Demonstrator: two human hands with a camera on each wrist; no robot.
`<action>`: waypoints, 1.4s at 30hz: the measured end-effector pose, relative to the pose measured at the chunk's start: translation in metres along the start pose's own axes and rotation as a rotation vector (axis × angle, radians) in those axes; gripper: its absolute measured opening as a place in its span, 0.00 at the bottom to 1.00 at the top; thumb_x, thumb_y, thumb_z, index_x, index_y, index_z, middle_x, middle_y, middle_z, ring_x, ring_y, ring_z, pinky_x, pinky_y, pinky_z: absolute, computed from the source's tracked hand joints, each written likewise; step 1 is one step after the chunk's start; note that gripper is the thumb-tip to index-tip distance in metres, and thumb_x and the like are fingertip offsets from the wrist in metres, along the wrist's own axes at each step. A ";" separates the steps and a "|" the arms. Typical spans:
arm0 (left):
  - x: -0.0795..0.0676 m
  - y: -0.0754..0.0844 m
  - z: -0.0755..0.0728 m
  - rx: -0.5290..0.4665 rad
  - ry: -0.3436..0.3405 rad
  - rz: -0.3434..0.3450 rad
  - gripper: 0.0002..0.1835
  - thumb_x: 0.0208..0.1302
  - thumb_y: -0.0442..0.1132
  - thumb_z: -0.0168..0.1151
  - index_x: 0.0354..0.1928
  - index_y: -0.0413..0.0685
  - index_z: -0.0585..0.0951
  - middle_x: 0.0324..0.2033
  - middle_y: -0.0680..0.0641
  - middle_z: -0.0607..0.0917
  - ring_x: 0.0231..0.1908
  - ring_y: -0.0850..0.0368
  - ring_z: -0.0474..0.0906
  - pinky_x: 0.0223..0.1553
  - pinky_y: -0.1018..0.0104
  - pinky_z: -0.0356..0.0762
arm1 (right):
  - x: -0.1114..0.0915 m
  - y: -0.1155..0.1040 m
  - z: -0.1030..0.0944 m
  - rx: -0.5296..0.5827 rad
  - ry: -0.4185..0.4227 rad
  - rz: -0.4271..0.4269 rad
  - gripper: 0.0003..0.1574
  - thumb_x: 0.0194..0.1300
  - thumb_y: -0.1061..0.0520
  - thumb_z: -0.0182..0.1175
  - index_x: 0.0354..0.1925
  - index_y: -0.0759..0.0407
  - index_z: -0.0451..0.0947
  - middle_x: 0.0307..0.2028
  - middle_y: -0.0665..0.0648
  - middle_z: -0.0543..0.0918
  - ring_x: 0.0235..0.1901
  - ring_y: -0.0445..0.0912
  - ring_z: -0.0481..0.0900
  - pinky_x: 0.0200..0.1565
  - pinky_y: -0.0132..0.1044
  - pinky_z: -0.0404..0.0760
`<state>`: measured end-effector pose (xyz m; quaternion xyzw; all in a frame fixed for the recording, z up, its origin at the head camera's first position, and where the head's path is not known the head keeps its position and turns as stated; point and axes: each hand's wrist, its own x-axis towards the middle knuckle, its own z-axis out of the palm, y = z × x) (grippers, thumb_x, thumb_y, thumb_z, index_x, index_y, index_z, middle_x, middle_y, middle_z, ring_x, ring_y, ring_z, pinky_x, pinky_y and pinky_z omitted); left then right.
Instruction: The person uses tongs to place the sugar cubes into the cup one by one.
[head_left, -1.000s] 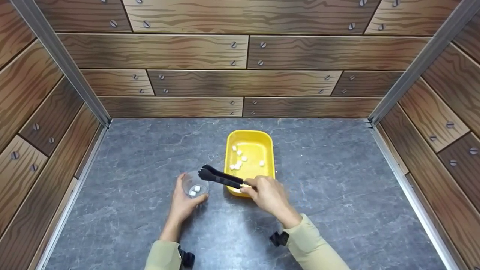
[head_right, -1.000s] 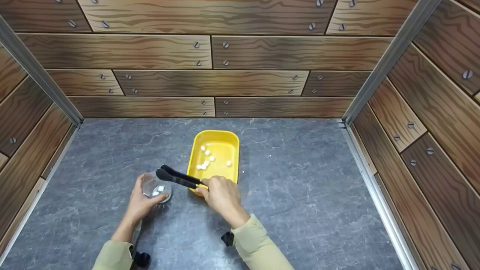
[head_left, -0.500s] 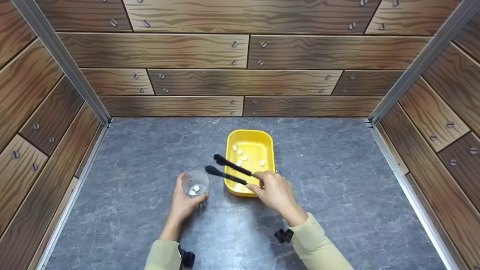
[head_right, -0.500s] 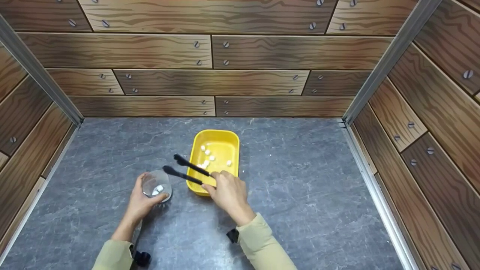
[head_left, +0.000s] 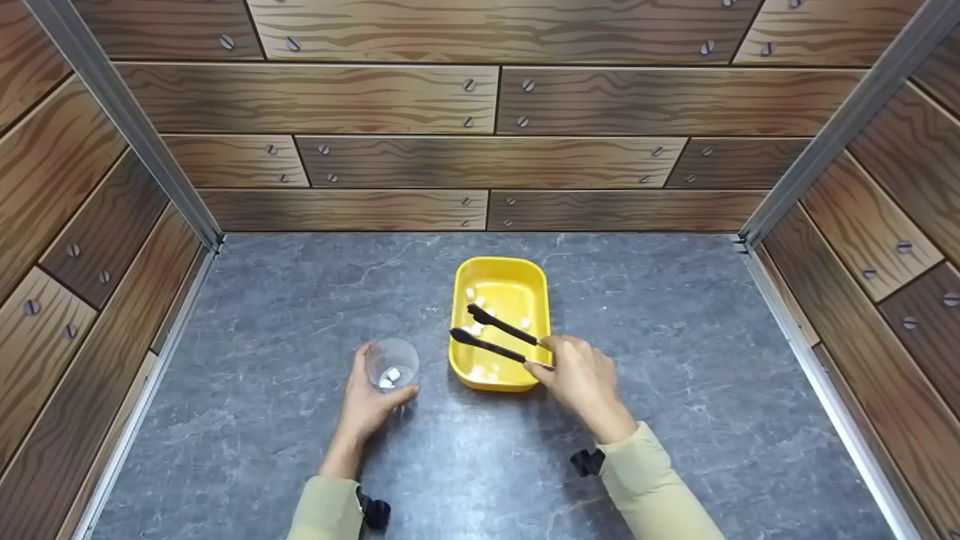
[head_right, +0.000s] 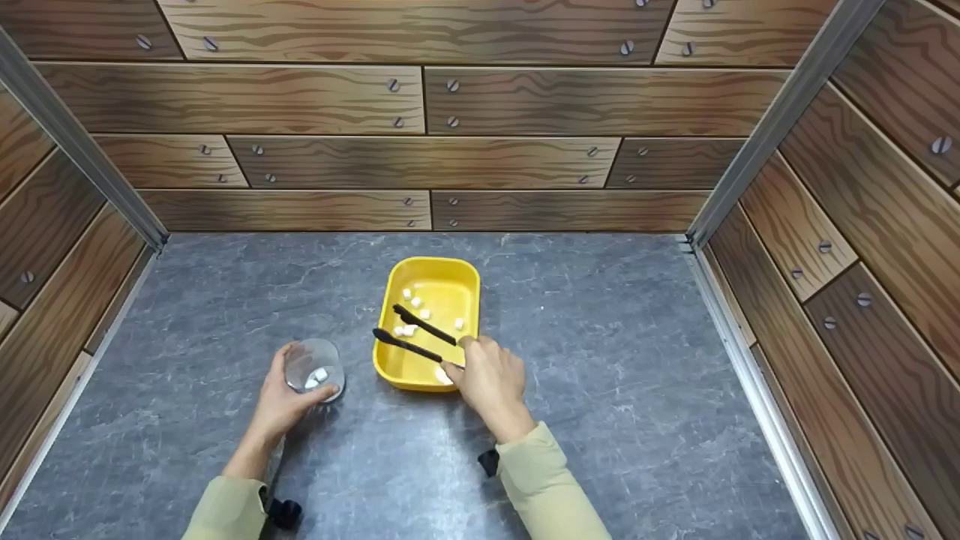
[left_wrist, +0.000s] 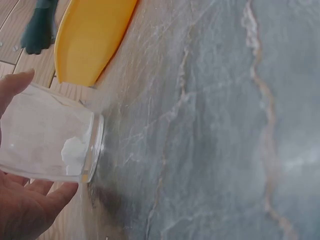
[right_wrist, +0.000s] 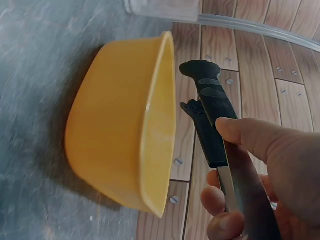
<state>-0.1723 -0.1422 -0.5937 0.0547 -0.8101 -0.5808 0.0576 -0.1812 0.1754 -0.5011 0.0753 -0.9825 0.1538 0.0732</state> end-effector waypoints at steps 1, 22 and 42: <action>0.000 0.000 0.000 -0.007 -0.002 -0.003 0.58 0.37 0.41 0.84 0.71 0.44 0.59 0.66 0.33 0.67 0.65 0.35 0.63 0.65 0.41 0.60 | 0.000 0.002 0.001 -0.010 -0.002 -0.002 0.25 0.55 0.40 0.72 0.44 0.54 0.85 0.35 0.54 0.85 0.27 0.49 0.81 0.23 0.46 0.78; 0.000 0.001 0.000 0.014 0.008 0.021 0.55 0.39 0.43 0.83 0.70 0.44 0.61 0.64 0.31 0.69 0.63 0.35 0.65 0.64 0.41 0.62 | 0.014 0.010 0.013 -0.161 -0.102 0.024 0.24 0.54 0.40 0.72 0.40 0.56 0.85 0.28 0.54 0.83 0.23 0.53 0.79 0.23 0.48 0.77; 0.000 0.001 0.001 0.008 0.008 0.013 0.56 0.39 0.42 0.83 0.71 0.41 0.60 0.64 0.31 0.68 0.64 0.35 0.65 0.64 0.42 0.62 | 0.019 0.007 0.014 -0.182 -0.133 0.020 0.23 0.55 0.38 0.71 0.31 0.55 0.80 0.27 0.57 0.83 0.23 0.57 0.80 0.23 0.51 0.78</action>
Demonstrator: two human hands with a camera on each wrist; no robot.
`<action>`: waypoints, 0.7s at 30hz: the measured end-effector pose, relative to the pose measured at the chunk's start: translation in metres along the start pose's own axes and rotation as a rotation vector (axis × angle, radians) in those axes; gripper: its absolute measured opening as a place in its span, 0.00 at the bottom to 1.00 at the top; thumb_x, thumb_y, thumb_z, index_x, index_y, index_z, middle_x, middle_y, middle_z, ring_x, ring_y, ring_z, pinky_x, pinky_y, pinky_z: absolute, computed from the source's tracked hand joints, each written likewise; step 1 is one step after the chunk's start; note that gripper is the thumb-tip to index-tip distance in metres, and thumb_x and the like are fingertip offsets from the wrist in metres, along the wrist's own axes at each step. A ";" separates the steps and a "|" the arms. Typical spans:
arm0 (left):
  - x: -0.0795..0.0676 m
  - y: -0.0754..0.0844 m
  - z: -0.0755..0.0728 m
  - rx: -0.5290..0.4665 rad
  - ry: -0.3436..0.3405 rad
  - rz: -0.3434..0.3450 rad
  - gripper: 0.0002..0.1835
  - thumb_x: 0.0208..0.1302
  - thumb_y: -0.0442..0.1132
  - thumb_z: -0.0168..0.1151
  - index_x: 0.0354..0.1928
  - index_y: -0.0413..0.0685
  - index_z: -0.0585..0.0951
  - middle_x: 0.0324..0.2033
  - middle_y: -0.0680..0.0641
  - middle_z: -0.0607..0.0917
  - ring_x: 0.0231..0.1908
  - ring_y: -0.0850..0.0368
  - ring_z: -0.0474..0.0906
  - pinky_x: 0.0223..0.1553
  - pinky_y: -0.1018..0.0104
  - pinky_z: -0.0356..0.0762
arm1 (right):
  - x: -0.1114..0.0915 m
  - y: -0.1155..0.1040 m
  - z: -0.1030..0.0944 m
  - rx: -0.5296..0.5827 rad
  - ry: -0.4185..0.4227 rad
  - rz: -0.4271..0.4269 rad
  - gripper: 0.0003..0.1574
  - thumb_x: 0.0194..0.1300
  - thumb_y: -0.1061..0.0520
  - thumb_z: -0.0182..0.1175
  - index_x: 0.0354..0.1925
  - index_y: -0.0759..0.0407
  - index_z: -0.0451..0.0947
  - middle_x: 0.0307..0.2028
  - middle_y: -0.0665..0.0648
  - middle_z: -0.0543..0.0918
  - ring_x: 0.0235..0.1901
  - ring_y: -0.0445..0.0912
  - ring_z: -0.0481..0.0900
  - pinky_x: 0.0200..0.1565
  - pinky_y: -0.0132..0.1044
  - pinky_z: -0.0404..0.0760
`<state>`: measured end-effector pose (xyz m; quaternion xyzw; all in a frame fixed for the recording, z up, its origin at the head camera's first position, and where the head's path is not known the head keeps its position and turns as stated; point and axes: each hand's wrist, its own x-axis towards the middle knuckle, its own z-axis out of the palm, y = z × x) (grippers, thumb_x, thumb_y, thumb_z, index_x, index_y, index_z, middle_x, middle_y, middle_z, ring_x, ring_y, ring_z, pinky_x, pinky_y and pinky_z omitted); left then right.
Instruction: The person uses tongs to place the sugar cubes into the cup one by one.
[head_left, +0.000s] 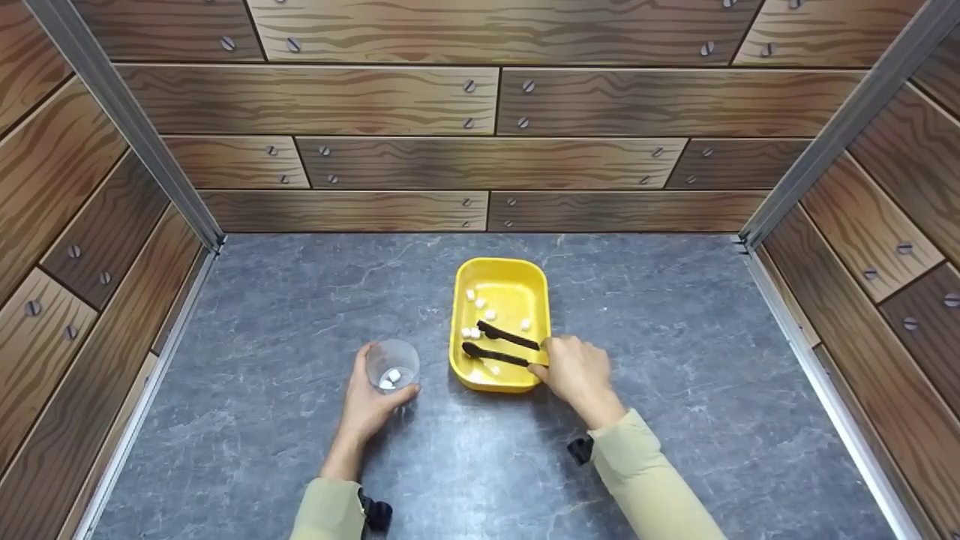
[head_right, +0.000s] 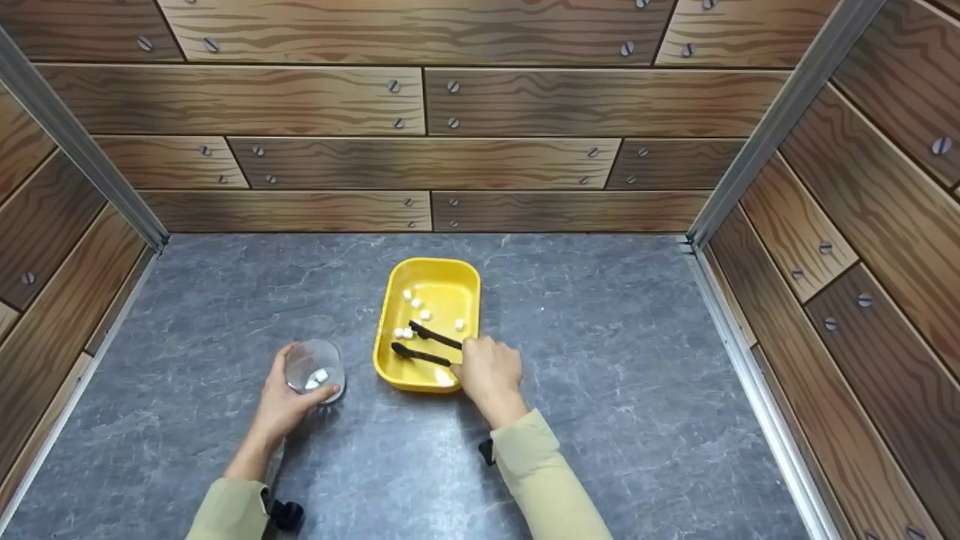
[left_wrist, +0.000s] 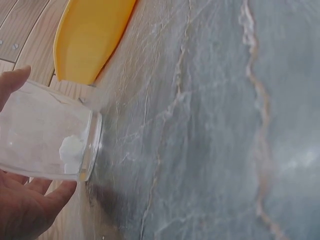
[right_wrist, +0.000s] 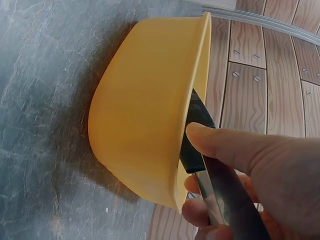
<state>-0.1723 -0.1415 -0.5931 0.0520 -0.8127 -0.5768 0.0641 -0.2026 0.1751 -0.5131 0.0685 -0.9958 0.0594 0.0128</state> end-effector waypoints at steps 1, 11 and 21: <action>0.000 0.000 0.000 -0.005 0.002 0.002 0.56 0.39 0.42 0.83 0.70 0.41 0.60 0.64 0.31 0.68 0.64 0.35 0.65 0.64 0.42 0.62 | 0.000 0.000 0.000 0.001 -0.002 0.000 0.23 0.55 0.38 0.71 0.30 0.55 0.80 0.27 0.57 0.82 0.23 0.56 0.80 0.23 0.51 0.78; 0.000 0.000 0.000 -0.009 0.005 0.010 0.56 0.39 0.41 0.83 0.70 0.42 0.61 0.64 0.31 0.69 0.63 0.35 0.66 0.63 0.42 0.63 | 0.002 -0.002 0.000 0.019 -0.008 0.011 0.22 0.54 0.39 0.72 0.31 0.55 0.80 0.25 0.56 0.82 0.22 0.55 0.78 0.22 0.49 0.77; 0.000 -0.001 0.001 -0.003 -0.005 -0.011 0.56 0.40 0.43 0.83 0.71 0.43 0.60 0.65 0.32 0.67 0.65 0.34 0.63 0.65 0.42 0.61 | 0.006 -0.003 0.001 0.024 -0.010 0.008 0.21 0.55 0.39 0.71 0.27 0.54 0.79 0.24 0.56 0.82 0.22 0.55 0.79 0.20 0.49 0.76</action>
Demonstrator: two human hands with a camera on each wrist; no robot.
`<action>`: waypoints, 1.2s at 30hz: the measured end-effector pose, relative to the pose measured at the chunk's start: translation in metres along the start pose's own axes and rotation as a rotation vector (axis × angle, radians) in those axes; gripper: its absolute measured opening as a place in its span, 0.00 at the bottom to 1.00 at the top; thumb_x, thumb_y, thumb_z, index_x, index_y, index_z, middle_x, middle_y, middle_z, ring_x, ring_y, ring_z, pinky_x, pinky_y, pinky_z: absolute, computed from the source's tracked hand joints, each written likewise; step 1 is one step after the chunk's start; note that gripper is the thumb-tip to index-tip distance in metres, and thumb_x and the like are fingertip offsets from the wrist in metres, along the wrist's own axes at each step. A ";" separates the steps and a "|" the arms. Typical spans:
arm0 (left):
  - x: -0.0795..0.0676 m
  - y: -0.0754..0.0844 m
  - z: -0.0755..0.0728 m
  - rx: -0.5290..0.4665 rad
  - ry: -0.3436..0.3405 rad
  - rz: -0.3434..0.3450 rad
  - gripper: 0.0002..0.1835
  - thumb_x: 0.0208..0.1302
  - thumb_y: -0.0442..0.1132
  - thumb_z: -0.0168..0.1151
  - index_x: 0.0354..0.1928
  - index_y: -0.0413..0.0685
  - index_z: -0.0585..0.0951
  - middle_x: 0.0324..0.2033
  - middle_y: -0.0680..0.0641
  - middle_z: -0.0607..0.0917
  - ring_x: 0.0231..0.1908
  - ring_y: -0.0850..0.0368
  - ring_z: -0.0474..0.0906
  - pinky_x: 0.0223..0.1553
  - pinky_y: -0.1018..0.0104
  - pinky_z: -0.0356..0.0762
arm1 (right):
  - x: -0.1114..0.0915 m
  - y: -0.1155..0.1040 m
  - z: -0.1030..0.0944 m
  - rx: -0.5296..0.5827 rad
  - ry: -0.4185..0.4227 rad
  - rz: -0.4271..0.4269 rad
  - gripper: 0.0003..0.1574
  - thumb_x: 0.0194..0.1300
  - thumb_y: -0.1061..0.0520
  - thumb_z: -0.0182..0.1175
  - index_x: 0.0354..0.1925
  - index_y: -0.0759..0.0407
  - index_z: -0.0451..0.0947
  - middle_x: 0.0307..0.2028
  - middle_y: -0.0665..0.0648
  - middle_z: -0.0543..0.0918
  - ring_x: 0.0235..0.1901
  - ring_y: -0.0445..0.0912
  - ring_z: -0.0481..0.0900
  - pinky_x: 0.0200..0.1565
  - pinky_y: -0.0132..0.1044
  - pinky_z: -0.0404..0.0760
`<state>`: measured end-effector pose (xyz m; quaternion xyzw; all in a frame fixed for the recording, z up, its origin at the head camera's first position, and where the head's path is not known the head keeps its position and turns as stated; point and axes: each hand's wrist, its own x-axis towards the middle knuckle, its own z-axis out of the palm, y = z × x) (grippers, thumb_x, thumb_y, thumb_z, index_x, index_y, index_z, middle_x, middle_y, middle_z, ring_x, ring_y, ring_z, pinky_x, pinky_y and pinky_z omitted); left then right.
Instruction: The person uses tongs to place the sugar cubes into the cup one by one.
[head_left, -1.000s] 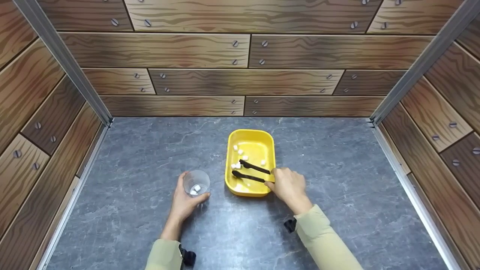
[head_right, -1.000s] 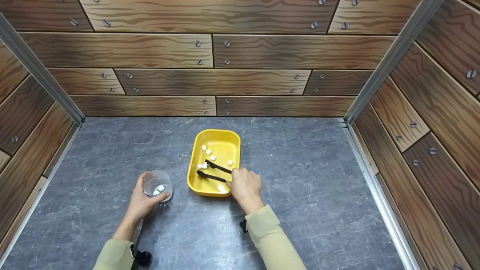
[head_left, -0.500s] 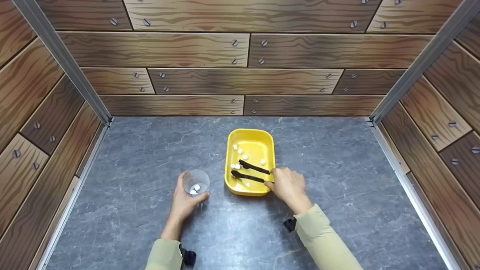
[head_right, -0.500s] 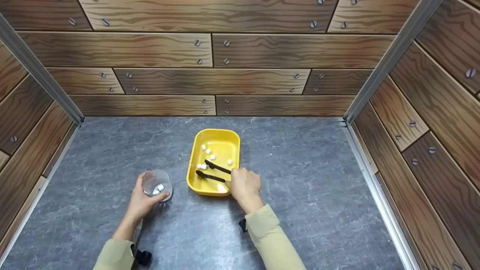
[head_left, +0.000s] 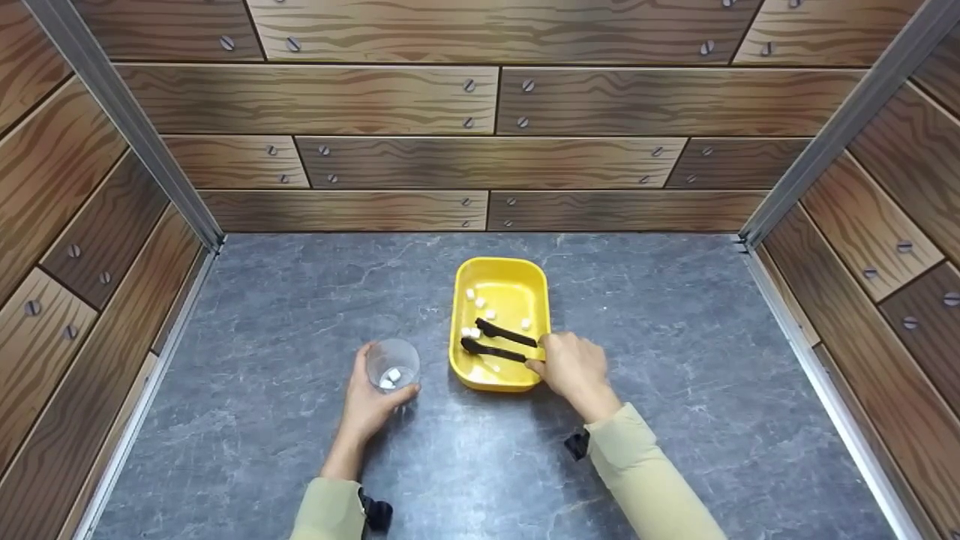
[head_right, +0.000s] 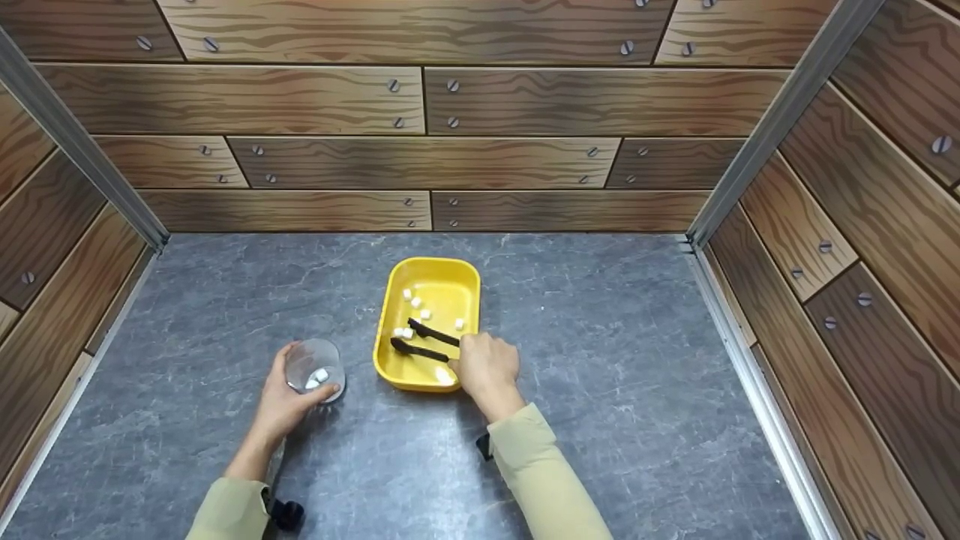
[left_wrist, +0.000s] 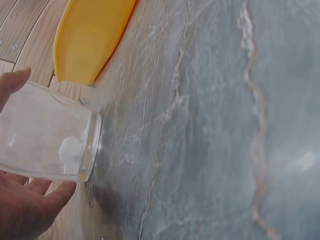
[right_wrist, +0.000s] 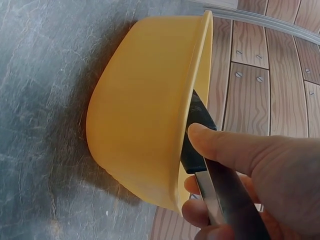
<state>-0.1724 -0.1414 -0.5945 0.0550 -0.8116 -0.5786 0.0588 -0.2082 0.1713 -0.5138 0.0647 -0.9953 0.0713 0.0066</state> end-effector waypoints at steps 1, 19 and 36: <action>0.000 0.000 0.000 0.002 -0.001 -0.004 0.57 0.40 0.43 0.83 0.71 0.43 0.59 0.66 0.32 0.67 0.65 0.34 0.63 0.65 0.42 0.61 | 0.000 0.000 0.000 0.000 -0.003 -0.001 0.21 0.55 0.39 0.71 0.28 0.54 0.80 0.25 0.56 0.82 0.22 0.55 0.79 0.20 0.49 0.76; 0.001 0.000 0.000 0.001 0.005 0.008 0.57 0.39 0.42 0.83 0.71 0.41 0.59 0.65 0.31 0.67 0.65 0.35 0.63 0.65 0.42 0.61 | 0.000 0.000 -0.003 0.021 -0.064 0.003 0.20 0.55 0.40 0.72 0.24 0.53 0.80 0.26 0.56 0.83 0.24 0.55 0.80 0.23 0.50 0.78; 0.000 0.000 0.000 0.004 0.007 0.001 0.56 0.39 0.41 0.83 0.71 0.43 0.59 0.65 0.31 0.68 0.64 0.34 0.64 0.64 0.42 0.62 | -0.001 -0.001 0.002 -0.006 -0.046 -0.015 0.16 0.57 0.40 0.70 0.32 0.51 0.87 0.25 0.55 0.84 0.22 0.54 0.79 0.22 0.48 0.77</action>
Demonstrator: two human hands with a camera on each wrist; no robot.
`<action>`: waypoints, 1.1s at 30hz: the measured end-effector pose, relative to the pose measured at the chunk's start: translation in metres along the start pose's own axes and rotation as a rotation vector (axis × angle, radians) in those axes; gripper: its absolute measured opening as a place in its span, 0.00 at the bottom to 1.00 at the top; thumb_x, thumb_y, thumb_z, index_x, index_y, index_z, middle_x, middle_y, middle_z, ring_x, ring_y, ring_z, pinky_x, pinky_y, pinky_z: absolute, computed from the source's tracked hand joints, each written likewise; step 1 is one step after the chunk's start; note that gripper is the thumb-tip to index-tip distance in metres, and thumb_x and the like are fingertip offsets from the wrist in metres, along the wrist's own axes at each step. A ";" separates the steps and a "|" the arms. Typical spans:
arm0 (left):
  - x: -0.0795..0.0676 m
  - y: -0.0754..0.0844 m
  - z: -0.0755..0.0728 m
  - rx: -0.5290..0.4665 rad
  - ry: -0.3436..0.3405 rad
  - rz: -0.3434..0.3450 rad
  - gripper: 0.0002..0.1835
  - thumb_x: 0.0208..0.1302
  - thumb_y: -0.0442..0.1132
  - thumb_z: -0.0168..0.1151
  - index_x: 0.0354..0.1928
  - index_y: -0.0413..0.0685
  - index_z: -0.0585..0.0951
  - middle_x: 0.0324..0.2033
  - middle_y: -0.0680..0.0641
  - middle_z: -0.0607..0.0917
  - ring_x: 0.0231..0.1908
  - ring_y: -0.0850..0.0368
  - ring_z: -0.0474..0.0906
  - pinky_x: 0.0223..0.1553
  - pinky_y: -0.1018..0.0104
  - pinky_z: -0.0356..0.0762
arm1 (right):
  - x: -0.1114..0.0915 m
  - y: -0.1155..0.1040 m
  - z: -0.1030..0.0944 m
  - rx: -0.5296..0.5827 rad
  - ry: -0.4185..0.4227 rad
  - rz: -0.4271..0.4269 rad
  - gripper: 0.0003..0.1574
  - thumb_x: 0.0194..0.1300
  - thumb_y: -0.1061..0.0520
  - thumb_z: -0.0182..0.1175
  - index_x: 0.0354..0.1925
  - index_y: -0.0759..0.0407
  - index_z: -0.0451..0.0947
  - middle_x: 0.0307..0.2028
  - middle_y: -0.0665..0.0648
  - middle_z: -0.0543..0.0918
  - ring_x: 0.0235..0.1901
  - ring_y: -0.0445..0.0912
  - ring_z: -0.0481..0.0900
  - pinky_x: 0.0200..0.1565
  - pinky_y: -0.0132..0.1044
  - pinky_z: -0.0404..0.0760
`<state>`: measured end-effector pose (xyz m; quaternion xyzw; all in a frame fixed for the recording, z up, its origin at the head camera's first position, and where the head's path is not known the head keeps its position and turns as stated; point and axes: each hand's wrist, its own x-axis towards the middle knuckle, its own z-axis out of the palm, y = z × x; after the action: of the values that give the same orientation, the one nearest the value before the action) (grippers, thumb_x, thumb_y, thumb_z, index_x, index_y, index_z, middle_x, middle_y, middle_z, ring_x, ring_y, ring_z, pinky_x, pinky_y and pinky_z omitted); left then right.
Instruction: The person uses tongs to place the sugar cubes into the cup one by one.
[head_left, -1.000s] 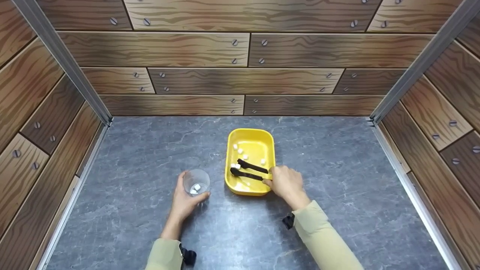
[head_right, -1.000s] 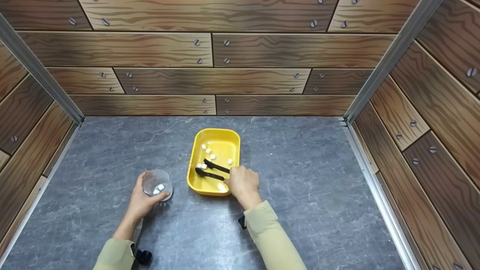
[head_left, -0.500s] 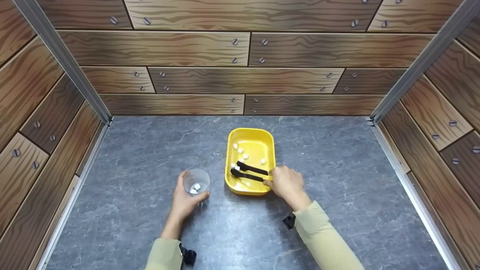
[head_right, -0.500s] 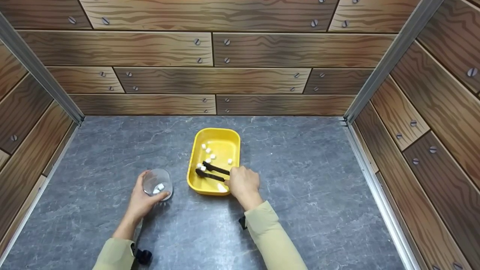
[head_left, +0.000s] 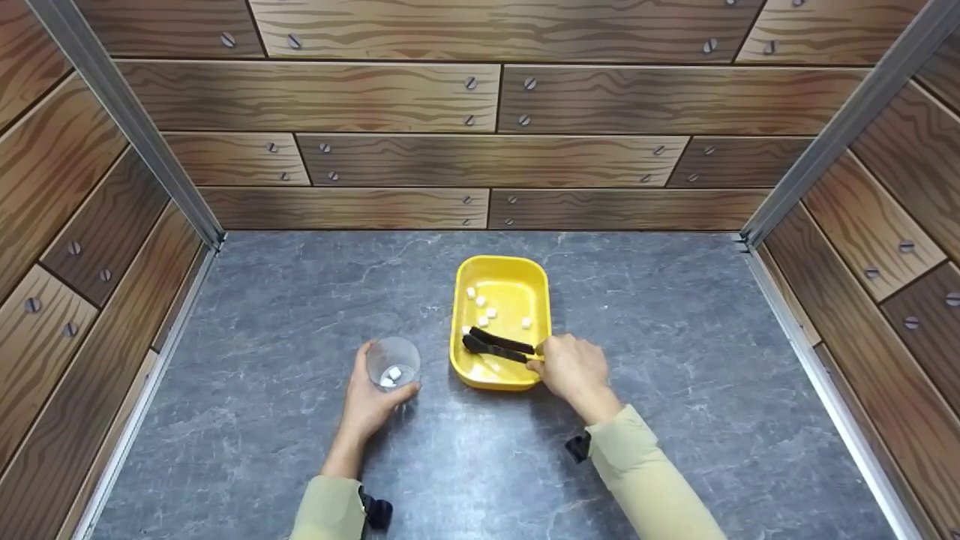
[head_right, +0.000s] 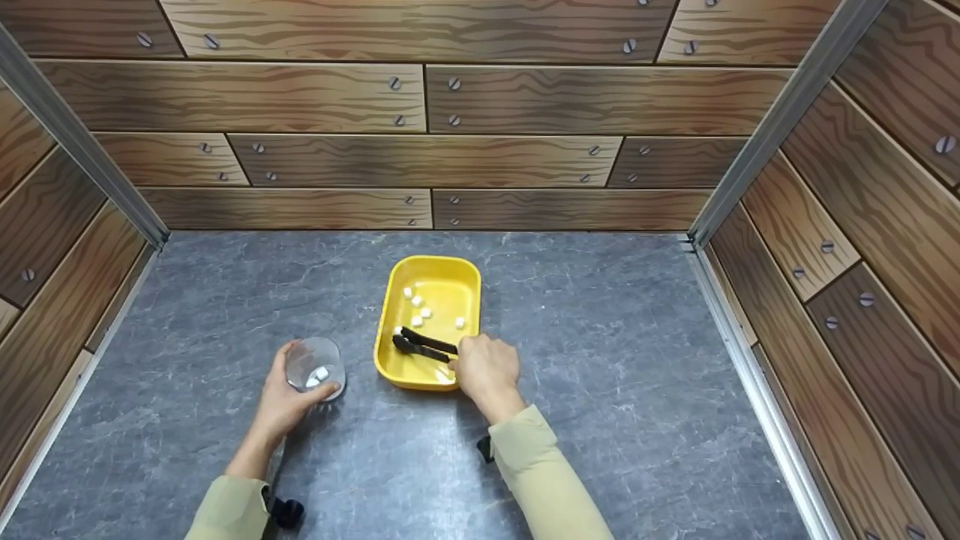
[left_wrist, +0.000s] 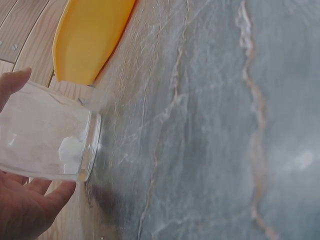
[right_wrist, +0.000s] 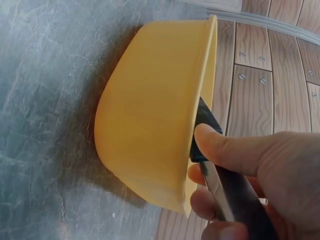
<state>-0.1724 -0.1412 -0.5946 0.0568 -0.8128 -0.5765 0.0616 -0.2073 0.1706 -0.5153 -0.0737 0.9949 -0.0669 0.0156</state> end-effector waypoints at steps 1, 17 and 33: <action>0.000 0.000 0.000 0.000 0.002 0.000 0.56 0.39 0.41 0.83 0.71 0.43 0.59 0.65 0.31 0.68 0.64 0.34 0.64 0.64 0.42 0.62 | 0.000 0.000 0.000 0.000 0.002 -0.001 0.16 0.57 0.40 0.70 0.32 0.51 0.87 0.25 0.55 0.84 0.22 0.54 0.79 0.22 0.48 0.77; 0.000 0.001 0.000 0.003 0.014 0.007 0.56 0.38 0.41 0.83 0.71 0.43 0.60 0.64 0.31 0.69 0.63 0.35 0.66 0.64 0.42 0.62 | -0.008 0.004 0.006 0.047 0.090 -0.033 0.17 0.59 0.43 0.70 0.40 0.51 0.89 0.34 0.56 0.88 0.27 0.55 0.83 0.25 0.49 0.80; 0.000 0.000 0.000 0.020 0.001 -0.007 0.57 0.39 0.44 0.83 0.71 0.44 0.59 0.65 0.32 0.68 0.64 0.35 0.65 0.63 0.42 0.63 | -0.023 0.008 0.004 0.258 0.095 0.002 0.19 0.61 0.44 0.68 0.45 0.54 0.88 0.26 0.52 0.84 0.13 0.40 0.66 0.14 0.35 0.63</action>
<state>-0.1726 -0.1413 -0.5951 0.0607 -0.8183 -0.5685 0.0594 -0.1858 0.1816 -0.5202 -0.0668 0.9778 -0.1976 -0.0219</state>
